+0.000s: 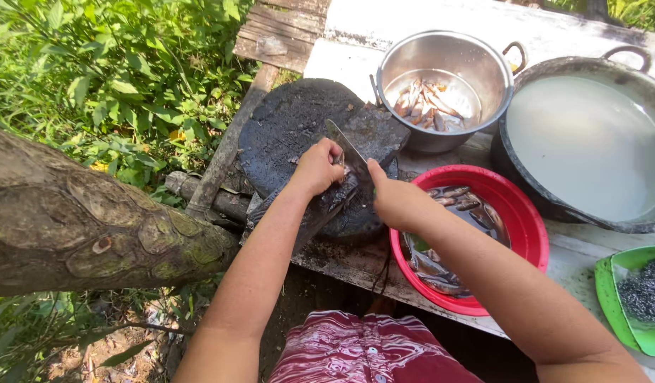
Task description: The person prepares fish by gutting and cleaning them by hand in a basin of water and scraping and cutting them with knives on a wooden chopping block.
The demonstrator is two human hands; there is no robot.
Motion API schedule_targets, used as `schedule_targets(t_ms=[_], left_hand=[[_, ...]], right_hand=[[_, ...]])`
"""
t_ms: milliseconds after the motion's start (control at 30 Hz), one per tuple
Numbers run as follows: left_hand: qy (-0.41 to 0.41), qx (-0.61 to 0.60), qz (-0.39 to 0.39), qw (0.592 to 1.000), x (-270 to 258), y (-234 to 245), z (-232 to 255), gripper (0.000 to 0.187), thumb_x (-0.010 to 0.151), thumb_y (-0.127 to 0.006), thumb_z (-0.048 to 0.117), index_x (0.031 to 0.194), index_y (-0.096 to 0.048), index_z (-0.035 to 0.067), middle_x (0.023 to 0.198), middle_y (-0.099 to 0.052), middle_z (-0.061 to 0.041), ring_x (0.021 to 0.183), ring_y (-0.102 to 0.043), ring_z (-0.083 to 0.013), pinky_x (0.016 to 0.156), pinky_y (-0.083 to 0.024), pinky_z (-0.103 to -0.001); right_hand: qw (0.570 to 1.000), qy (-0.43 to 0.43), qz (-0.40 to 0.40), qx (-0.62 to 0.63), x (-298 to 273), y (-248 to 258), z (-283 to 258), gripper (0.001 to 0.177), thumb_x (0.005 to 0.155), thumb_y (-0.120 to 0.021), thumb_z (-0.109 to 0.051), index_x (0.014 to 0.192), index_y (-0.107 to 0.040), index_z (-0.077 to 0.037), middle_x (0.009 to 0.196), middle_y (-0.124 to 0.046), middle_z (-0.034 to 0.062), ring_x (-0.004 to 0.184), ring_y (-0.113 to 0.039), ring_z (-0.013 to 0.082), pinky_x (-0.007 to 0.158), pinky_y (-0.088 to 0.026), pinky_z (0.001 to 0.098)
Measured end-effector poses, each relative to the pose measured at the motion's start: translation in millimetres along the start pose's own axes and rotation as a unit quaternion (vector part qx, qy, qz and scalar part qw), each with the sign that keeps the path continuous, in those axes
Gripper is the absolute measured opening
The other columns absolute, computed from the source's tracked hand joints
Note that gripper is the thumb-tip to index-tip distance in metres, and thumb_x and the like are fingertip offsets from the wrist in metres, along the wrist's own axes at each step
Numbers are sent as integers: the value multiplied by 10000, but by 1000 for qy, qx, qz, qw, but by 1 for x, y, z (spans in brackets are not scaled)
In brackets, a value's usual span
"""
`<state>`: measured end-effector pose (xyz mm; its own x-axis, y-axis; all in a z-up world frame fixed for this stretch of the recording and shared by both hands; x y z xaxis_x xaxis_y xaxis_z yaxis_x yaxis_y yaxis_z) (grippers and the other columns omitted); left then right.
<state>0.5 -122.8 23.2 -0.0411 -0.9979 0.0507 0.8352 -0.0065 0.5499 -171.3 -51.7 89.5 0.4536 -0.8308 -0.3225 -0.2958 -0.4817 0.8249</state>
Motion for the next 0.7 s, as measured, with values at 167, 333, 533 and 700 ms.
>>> schedule_targets(t_ms=[167, 333, 533, 700], left_hand=[[75, 15, -34, 996, -8, -6, -3, 409, 663, -810, 142, 1014, -609, 78, 888, -680, -105, 855, -705, -280, 771, -553, -378], [3, 63, -2, 998, -10, 0, 20, 335, 707, -784, 138, 991, -616, 76, 963, -691, -154, 944, -673, -360, 836, -530, -443], [-4, 147, 47, 988, -18, -8, 36, 270, 819, -725, 157, 1056, -603, 110, 1024, -672, -196, 973, -659, -414, 841, -514, -510], [19, 182, 47, 982, -16, -11, 38, 357, 849, -686, 134, 1151, -498, 94, 1055, -660, -237, 976, -660, -450, 855, -510, -534]], right_hand=[[982, -57, -7, -180, -23, 23, 4, 799, 929, -481, -48, 1641, -158, -218, 1034, -713, 234, 918, -721, 401, 784, -563, 532], [966, -82, 12, -245, -9, 38, -2, 876, 901, -512, -61, 1664, -132, -263, 1085, -688, 222, 929, -725, 399, 775, -582, 505], [955, -92, 117, -256, 37, 61, 15, 750, 937, -507, -109, 1622, -241, -260, 1212, -632, 215, 1001, -705, 382, 772, -585, 496], [873, 60, 291, -387, 47, 67, -18, 434, 860, -564, -196, 1291, -606, -177, 1154, -672, 124, 1087, -692, 324, 937, -538, 500]])
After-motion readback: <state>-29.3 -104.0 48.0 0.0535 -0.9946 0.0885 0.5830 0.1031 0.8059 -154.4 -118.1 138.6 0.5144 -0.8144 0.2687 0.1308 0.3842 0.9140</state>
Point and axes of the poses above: each hand's wrist, its own x-axis towards the middle knuckle, its own y-axis out of the back of the hand, z = x × y, the point moved 9 cm from there along x, towards the middle knuckle
